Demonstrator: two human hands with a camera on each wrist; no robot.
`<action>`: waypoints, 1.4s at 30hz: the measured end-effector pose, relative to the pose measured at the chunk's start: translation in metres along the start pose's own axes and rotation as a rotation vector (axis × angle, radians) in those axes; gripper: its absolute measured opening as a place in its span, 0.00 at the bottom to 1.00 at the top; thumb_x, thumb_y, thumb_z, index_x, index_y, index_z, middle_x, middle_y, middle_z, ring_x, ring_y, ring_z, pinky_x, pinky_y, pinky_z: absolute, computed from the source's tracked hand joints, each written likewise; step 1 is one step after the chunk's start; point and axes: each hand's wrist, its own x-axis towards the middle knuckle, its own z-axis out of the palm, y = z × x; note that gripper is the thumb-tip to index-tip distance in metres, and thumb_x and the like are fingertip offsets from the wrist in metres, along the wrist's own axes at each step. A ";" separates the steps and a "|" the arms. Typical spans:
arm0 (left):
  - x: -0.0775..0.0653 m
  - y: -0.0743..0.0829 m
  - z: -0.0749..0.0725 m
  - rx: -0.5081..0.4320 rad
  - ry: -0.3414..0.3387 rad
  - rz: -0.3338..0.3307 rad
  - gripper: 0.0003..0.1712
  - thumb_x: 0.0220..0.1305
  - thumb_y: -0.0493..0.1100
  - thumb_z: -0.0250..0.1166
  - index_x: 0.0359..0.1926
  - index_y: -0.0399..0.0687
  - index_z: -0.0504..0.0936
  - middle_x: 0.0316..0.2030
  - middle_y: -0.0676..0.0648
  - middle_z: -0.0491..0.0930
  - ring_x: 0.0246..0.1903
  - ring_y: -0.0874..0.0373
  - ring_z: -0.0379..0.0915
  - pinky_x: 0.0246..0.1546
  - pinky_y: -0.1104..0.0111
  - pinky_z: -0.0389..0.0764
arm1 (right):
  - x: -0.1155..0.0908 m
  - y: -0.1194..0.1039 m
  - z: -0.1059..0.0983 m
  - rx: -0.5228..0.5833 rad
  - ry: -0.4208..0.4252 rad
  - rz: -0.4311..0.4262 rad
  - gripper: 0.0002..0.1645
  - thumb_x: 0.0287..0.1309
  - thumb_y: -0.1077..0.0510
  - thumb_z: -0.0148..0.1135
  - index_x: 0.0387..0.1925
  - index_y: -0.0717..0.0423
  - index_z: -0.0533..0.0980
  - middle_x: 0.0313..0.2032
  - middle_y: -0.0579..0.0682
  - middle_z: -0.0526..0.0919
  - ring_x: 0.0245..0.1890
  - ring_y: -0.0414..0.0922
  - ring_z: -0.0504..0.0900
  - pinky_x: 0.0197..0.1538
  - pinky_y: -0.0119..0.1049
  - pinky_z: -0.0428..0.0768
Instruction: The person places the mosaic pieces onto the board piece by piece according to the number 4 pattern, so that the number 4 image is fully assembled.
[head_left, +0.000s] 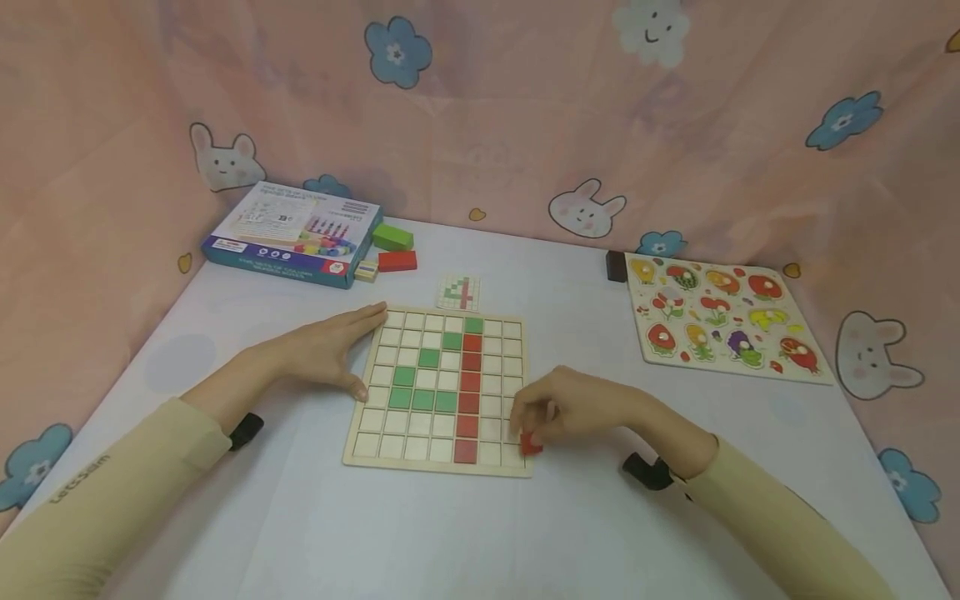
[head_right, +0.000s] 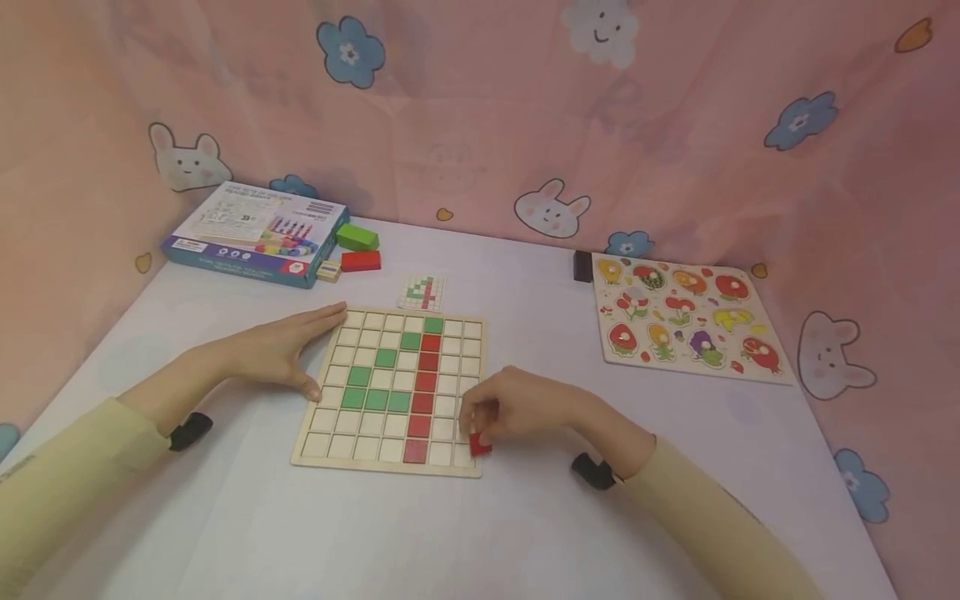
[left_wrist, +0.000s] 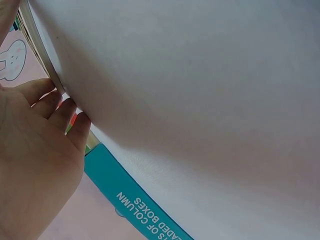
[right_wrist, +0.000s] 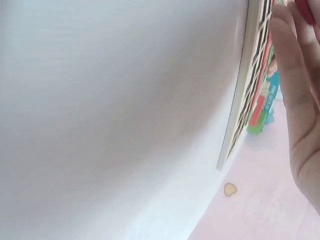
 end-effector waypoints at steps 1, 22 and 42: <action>0.000 0.000 0.000 -0.002 0.000 0.000 0.78 0.35 0.75 0.75 0.79 0.46 0.46 0.81 0.45 0.38 0.79 0.40 0.39 0.77 0.44 0.52 | 0.004 0.000 -0.002 -0.005 0.029 0.000 0.11 0.57 0.58 0.69 0.39 0.37 0.83 0.33 0.34 0.85 0.33 0.34 0.79 0.39 0.30 0.84; -0.002 -0.001 0.001 -0.010 0.004 -0.004 0.78 0.34 0.74 0.75 0.79 0.46 0.46 0.81 0.45 0.38 0.79 0.40 0.40 0.77 0.44 0.53 | 0.048 -0.013 0.006 -0.031 0.252 0.100 0.06 0.56 0.60 0.70 0.36 0.46 0.84 0.29 0.38 0.85 0.30 0.36 0.79 0.37 0.27 0.81; -0.002 0.000 0.001 -0.009 0.006 0.014 0.78 0.35 0.73 0.75 0.79 0.45 0.46 0.81 0.44 0.39 0.79 0.40 0.40 0.77 0.44 0.53 | 0.046 -0.011 0.005 -0.091 0.311 0.157 0.05 0.58 0.55 0.69 0.37 0.44 0.86 0.33 0.37 0.85 0.34 0.38 0.77 0.37 0.29 0.79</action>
